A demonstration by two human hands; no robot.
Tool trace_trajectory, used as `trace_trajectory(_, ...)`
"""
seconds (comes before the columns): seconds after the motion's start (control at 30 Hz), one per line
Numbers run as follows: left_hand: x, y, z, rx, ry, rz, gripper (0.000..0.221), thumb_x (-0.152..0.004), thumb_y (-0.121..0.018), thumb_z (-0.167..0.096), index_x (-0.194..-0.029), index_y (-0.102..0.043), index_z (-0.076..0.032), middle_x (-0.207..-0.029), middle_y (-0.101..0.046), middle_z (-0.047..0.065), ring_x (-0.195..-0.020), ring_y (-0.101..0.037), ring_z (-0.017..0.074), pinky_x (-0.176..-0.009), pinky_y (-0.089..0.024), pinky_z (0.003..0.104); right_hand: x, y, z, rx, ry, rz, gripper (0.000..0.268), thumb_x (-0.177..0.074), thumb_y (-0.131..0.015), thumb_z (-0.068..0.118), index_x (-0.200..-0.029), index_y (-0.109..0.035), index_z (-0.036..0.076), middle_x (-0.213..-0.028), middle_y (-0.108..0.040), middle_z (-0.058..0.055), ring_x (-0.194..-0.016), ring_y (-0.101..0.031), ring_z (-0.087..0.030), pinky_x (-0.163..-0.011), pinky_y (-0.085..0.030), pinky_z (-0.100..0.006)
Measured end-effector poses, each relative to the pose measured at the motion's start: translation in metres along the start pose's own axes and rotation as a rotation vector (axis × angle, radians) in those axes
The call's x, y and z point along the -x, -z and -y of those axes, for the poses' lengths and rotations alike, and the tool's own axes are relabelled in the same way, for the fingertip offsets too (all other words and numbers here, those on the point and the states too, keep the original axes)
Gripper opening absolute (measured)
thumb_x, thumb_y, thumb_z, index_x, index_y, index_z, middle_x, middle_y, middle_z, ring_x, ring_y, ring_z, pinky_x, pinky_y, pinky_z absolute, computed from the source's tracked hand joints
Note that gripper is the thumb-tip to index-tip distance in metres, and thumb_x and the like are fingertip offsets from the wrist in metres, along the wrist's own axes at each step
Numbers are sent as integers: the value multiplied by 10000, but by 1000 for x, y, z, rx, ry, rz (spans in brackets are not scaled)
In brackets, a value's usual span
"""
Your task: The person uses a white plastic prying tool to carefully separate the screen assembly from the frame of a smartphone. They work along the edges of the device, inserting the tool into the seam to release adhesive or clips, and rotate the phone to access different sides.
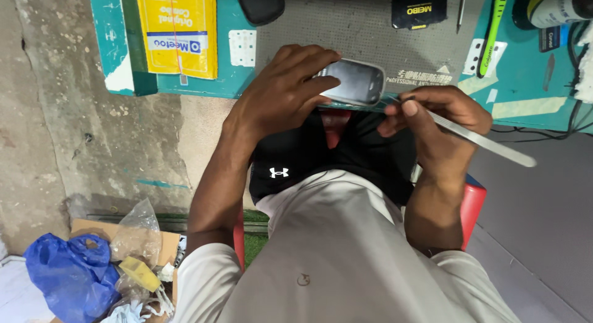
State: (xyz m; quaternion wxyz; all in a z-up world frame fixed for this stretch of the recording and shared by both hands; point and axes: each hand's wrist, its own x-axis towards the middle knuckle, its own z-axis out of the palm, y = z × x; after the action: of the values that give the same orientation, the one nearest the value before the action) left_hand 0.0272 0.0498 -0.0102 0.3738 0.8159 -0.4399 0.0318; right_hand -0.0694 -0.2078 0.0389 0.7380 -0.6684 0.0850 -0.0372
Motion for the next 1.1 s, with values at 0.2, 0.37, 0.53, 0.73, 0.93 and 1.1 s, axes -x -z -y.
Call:
trace_trajectory(0.2,-8,-2,5,53,-7,-80,284,-956,-828,-202,-1192,-748,-66,-1321,-694,88,-1303,-607,270,-1076,-478,426,-24,17,16,497,228,52,78,-984,-755,-38,-1049,-712,-44,-1063,-712,-141,-1096,-704,-211,-976,-554,-322)
trace_trajectory(0.37,-15,-1,5,91,25,-139,254,-961,-800,-151,-1184,-737,-44,-1263,-724,87,-1227,-654,269,-1036,-497,414,-49,27,31,750,388,42,75,-957,-795,-46,-983,-725,-55,-1065,-612,-229,-1003,-637,-274,-850,-502,-348)
trace_trajectory(0.53,-25,-7,8,100,56,-209,188,-978,-787,-121,-1138,-724,-45,-1157,-751,68,-1114,-684,262,-969,-514,401,-76,37,35,961,203,18,79,-1020,-763,83,-1026,-739,9,-982,-725,-123,-833,-698,-186,-708,-520,-303)
trace_trajectory(0.73,-31,-11,11,134,88,-238,134,-987,-756,-107,-1100,-718,-46,-1065,-753,67,-1027,-688,246,-920,-509,395,-106,41,29,1408,555,112,120,-881,-755,38,-994,-748,-2,-819,-732,-148,-691,-690,-260,-617,-529,-376)
trace_trajectory(0.93,-31,-11,13,160,101,-241,127,-991,-756,-140,-1087,-728,-60,-1041,-760,49,-999,-690,226,-910,-510,385,-129,56,-11,473,171,162,143,-1130,-608,10,-999,-596,-46,-873,-655,-119,-737,-665,-202,-658,-526,-295)
trace_trajectory(1.1,-31,-12,14,156,94,-246,136,-998,-755,-155,-1096,-733,-63,-1052,-762,44,-1003,-694,221,-909,-510,378,-144,75,-27,90,399,271,219,-1194,-570,119,-1069,-558,-61,-922,-635,-126,-773,-721,-227,-694,-635,-330)
